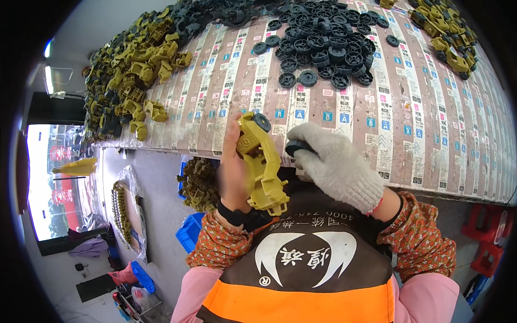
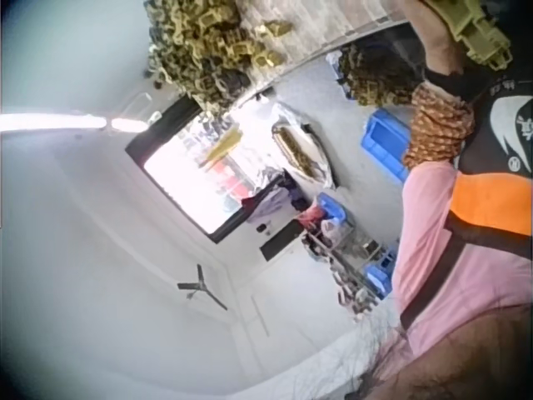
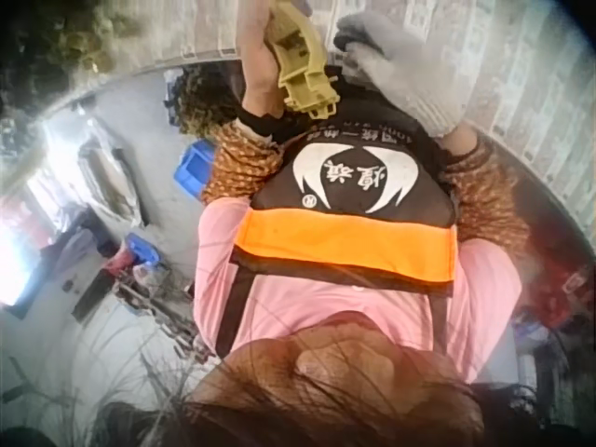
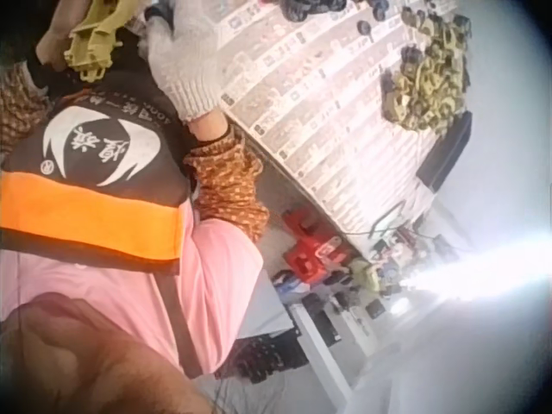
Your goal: The person repeatedly picks up yellow plastic housings and black circular inserts from a table, presses the inserts into the housings, and places the assembled units back on the table. The process is continuous and repetitive, with the person handling each unit individually.
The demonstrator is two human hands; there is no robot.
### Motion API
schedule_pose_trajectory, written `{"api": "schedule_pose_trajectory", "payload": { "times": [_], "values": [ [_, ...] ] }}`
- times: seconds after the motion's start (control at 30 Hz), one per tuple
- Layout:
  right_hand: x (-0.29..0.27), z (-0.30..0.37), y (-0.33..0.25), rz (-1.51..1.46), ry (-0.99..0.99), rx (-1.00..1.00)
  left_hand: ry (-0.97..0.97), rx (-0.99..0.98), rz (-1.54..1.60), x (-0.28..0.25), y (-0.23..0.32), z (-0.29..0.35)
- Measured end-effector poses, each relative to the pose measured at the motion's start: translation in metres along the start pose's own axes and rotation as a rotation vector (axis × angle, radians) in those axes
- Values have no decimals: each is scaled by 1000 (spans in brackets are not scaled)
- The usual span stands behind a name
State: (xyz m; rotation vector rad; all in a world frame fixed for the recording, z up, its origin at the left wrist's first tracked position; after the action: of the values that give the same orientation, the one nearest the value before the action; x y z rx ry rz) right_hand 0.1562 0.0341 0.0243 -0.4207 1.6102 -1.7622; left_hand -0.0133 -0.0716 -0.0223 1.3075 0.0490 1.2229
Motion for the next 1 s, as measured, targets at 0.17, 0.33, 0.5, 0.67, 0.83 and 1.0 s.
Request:
{"api": "schedule_pose_trajectory", "payload": {
  "times": [0.17, 0.33, 0.5, 0.67, 0.83, 1.0],
  "values": [
    [11, 13, 4, 19, 86, -155, 87, 157, -73, 3, 1, 9],
    [10, 23, 0, 109, 51, -266, 138, 315, -75, 8, 10, 12],
    [13, 27, 0, 141, 64, -305, 177, 491, -100, 0, 10, 1],
    [11, 10, -5, 99, 79, -278, 177, 576, -105, 17, 24, -16],
    [16, -3, -27, 37, 56, -101, 123, 761, 1, 39, 51, -28],
    [33, -5, -49, -45, 2, -87, -54, 842, 106, 39, 75, -38]
  ]
}}
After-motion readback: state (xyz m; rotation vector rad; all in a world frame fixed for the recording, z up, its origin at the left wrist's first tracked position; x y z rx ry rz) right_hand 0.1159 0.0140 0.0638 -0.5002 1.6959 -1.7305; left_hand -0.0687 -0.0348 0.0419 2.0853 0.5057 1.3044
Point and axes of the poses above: each hand's wrist, its own z-axis away from the middle knuckle, its own x-axis out of the palm, y = z × x, the point moved 3 cm from there along -z, towards the middle knuckle, and after that the axes turned 13 degrees about y, right-handed, at the moved point
